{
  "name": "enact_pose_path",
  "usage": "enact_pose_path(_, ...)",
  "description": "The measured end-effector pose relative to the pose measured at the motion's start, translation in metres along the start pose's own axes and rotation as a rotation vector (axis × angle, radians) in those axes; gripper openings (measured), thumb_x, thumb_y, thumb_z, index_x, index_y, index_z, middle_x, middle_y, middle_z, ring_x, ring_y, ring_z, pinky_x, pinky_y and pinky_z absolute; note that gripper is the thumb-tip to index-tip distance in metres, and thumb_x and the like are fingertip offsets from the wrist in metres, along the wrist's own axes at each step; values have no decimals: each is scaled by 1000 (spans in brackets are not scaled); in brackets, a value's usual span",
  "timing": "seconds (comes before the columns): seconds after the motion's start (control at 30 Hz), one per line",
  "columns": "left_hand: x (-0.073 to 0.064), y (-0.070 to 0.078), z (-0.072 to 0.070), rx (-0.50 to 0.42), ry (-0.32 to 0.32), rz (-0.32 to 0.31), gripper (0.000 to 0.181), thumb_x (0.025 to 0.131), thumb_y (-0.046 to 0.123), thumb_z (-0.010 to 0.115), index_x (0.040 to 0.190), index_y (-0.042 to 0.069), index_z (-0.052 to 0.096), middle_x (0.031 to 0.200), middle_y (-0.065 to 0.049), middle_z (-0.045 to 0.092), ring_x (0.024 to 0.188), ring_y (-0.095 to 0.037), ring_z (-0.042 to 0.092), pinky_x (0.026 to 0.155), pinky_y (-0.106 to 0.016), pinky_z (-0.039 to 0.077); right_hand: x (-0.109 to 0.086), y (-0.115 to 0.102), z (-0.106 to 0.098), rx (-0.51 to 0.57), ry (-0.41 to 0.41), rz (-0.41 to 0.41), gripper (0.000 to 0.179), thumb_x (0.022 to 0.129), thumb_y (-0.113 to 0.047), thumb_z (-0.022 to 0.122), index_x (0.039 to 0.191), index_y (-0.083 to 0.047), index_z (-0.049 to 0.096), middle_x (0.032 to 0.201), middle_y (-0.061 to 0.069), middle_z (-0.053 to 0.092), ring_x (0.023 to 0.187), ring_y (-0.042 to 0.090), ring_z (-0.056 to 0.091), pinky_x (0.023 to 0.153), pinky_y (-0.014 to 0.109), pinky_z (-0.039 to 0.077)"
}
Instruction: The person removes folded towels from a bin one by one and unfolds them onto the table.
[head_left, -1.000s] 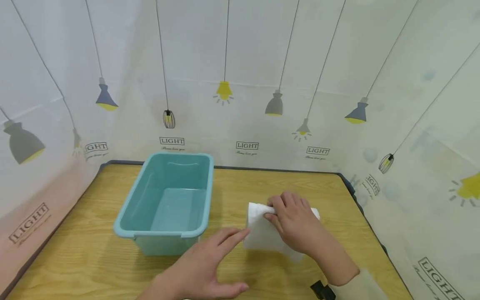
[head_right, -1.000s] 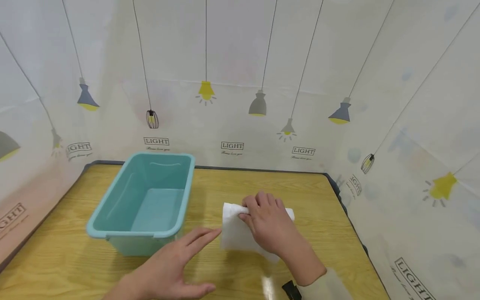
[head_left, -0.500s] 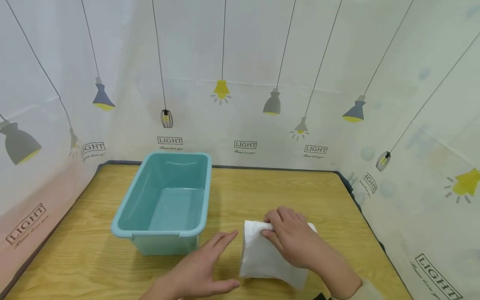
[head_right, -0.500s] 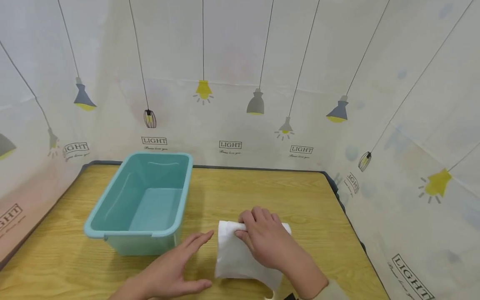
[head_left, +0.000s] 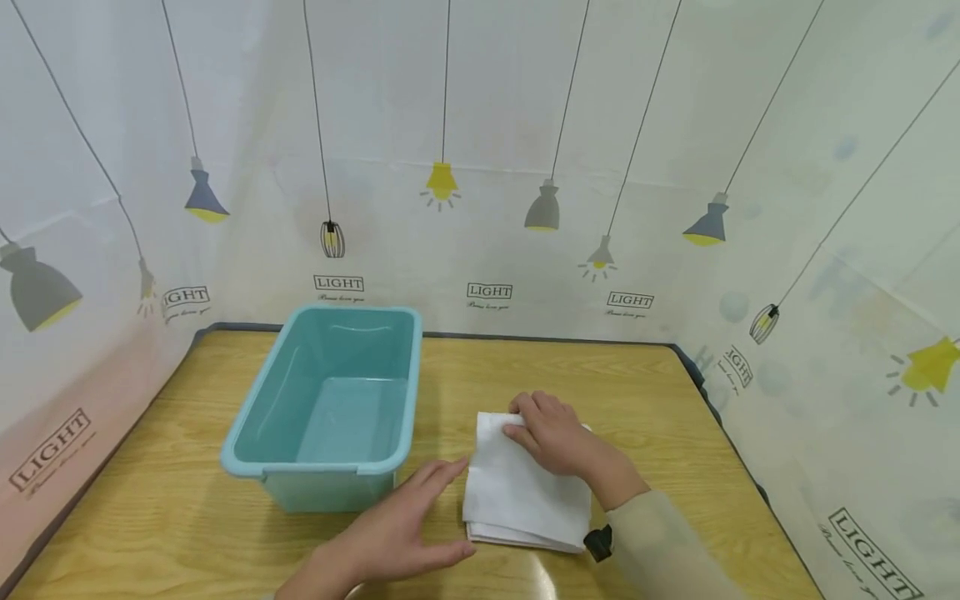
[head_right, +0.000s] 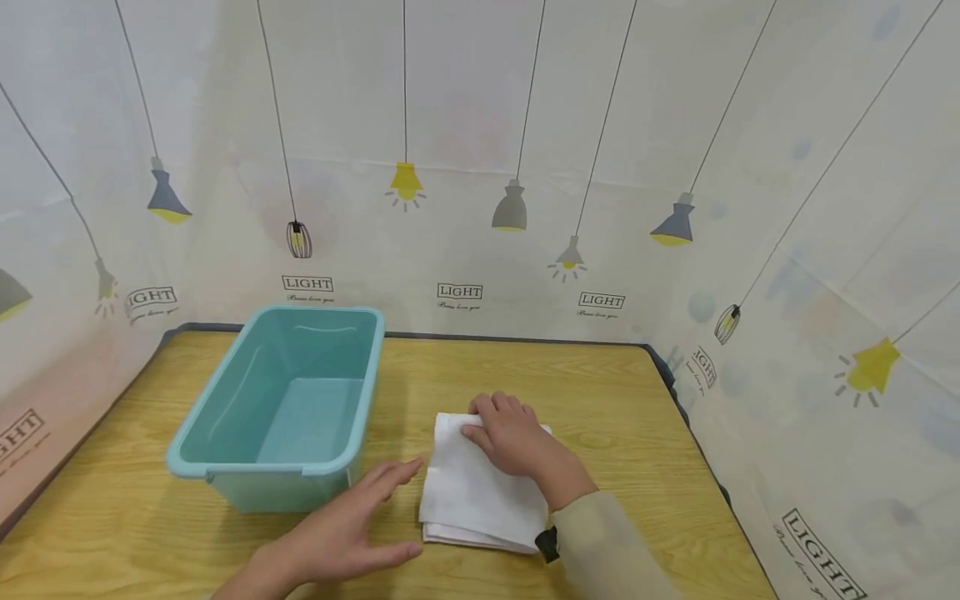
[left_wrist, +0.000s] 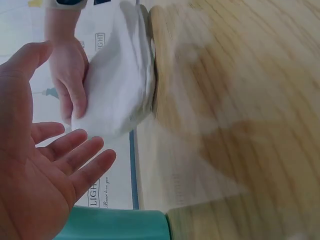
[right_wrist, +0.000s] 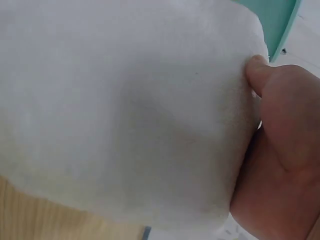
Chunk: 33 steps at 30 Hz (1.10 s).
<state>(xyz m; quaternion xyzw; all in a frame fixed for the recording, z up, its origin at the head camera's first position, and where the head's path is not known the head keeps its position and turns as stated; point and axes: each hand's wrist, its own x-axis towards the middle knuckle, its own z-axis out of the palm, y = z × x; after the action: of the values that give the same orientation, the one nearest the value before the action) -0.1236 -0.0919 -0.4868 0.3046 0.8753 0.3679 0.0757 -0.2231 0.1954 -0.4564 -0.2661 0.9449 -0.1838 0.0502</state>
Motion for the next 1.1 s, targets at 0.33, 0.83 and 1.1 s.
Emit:
enact_pose_path(0.33, 6, -5, 5, -24, -11, -35, 88, 101, 60, 74, 169, 15, 41, 154, -6, 55, 138, -26, 60, 114, -52, 55, 28, 11, 20, 41, -64, 63, 33, 115, -37, 58, 136, -12, 58, 134, 14, 62, 131, 36, 56, 115, 61, 39)
enact_pose_path(0.83, 14, -14, 10, -118, -35, -70, 78, 105, 52, 73, 167, 13, 45, 147, -6, 56, 129, -24, 60, 107, -47, 56, 9, 30, 17, 59, -13, 49, 49, 108, -35, 72, 150, -12, 61, 147, 12, 61, 139, 35, 58, 122, 63, 38)
enact_pose_path(1.1, 14, -14, 11, -120, -34, -68, 77, 105, 52, 72, 167, 15, 46, 147, -3, 56, 128, -23, 60, 108, -44, 56, -37, 41, 1, 184, -1, 25, 41, 110, -34, 69, 145, -12, 64, 138, 10, 62, 120, 26, 62, 104, 53, 55)
